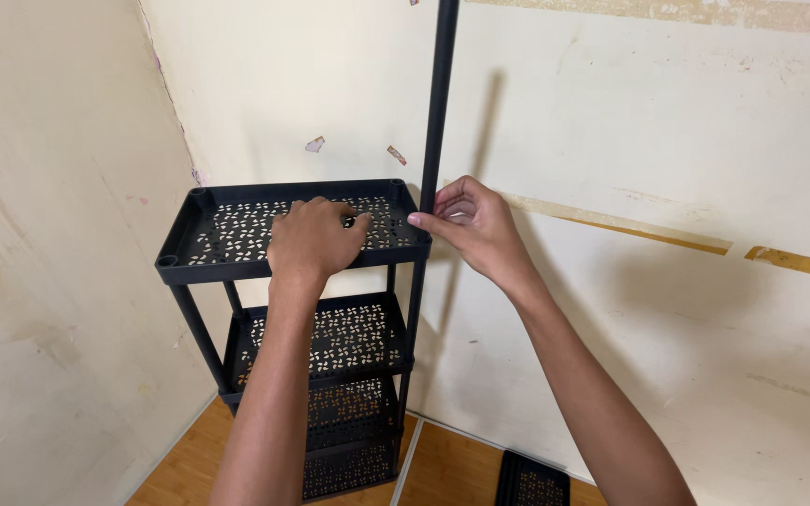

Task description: The person assembles a black perforated metal storage shelf by inserting vertical poles into shelf trays and stacking additional trays. The person repeatedly adjusts the fit of the components and repositions the partially assembled unit on the floor.

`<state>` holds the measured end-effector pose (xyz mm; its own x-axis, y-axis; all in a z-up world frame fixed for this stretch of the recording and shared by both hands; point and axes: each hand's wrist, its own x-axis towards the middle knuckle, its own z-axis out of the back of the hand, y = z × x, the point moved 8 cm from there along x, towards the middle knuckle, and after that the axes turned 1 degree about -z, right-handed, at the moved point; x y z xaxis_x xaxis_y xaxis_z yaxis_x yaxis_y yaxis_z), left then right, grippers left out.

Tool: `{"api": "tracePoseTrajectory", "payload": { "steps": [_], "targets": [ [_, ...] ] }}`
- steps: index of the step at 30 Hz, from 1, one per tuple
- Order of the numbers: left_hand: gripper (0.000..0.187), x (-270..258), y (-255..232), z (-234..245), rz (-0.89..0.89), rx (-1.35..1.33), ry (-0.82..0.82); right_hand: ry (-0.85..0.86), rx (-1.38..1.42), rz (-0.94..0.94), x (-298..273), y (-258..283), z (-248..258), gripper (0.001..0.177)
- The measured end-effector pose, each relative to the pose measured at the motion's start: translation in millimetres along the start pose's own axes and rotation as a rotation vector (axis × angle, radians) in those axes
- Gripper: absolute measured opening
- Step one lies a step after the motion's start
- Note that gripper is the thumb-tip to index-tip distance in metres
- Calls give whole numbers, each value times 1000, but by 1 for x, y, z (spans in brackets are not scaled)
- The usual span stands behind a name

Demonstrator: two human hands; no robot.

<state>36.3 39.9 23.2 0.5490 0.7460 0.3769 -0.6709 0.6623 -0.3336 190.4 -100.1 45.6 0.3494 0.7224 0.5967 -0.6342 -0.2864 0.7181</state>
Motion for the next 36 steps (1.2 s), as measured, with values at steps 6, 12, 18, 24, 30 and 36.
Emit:
{"api": "tracePoseTrajectory", "payload": {
  "steps": [6, 12, 18, 24, 30, 36],
  "targets": [
    [46, -6, -4, 8, -73, -5, -54, 75, 4, 102, -2, 4, 4, 23],
    [47, -5, -5, 5, -64, 13, -13, 13, 43, -5, -8, 11, 1, 38],
    [49, -2, -4, 4, -66, 5, -3, -75, -24, -13, -5, 13, 0, 30],
    [50, 2, -4, 4, -94, -8, -42, 0, 32, 54, -3, 12, 2, 22],
    [51, 8, -6, 2, -98, -17, -30, 43, 47, -41, -2, 10, -3, 38],
    [52, 11, -8, 3, -131, -9, -32, -115, -46, -74, 3, -3, -6, 37]
  ]
}}
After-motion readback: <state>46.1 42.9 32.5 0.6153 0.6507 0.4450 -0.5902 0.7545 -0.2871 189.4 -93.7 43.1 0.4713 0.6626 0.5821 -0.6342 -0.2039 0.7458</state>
